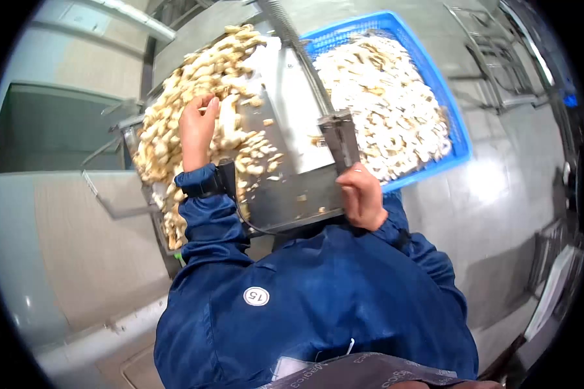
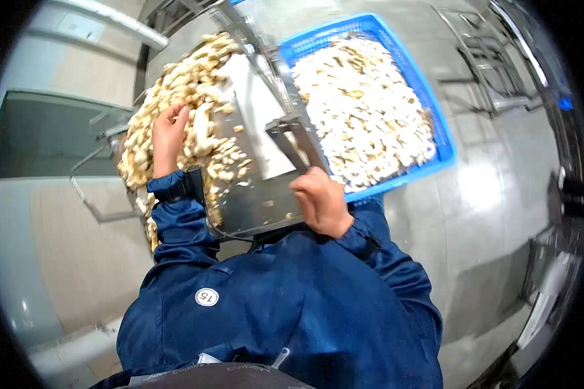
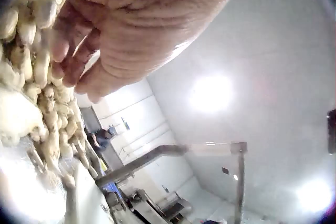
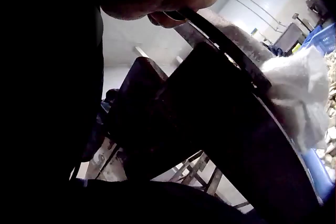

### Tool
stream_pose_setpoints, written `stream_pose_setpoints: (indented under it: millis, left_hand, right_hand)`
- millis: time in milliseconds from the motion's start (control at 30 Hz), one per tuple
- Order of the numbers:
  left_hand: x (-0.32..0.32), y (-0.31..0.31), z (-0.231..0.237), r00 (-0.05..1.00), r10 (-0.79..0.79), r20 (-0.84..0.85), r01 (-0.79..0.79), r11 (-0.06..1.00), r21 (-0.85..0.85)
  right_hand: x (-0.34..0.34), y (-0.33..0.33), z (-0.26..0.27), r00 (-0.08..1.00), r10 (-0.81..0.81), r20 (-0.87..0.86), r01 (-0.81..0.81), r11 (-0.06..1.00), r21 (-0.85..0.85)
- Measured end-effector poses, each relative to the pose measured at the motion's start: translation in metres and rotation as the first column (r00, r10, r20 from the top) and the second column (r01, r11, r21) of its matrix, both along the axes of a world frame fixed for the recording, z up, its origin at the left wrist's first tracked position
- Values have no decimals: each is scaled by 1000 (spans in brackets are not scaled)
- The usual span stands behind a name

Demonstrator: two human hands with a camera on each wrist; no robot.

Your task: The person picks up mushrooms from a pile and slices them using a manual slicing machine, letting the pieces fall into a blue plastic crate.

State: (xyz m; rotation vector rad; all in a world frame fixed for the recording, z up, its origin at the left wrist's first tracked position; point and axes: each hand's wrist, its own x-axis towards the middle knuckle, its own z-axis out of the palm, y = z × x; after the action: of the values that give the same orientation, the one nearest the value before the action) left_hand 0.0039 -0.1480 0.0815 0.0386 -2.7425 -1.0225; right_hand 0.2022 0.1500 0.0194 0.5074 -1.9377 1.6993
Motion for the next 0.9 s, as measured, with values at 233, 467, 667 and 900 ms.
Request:
stream_pose_setpoints:
  millis: [233,467,667,900]
  left_hand:
    - [25,-19,4,988,116,98,-76,937,-342]
    - [24,28,-5,961,193,199,-30,786,-617]
    - [-22,47,-8,991,-133,7,97,685,-722]
    - [-77,41,-16,947,-304,103,268,576,-772]
  right_hand:
    - [1,-3,-4,999,-13,-32,12,1000,-29]
    - [-1,-6,-4,996,-60,-73,65,996,66]
    - [4,-5,-8,998,-58,-13,58,998,4]
    - [2,-6,-7,996,-76,-40,77,997,26]
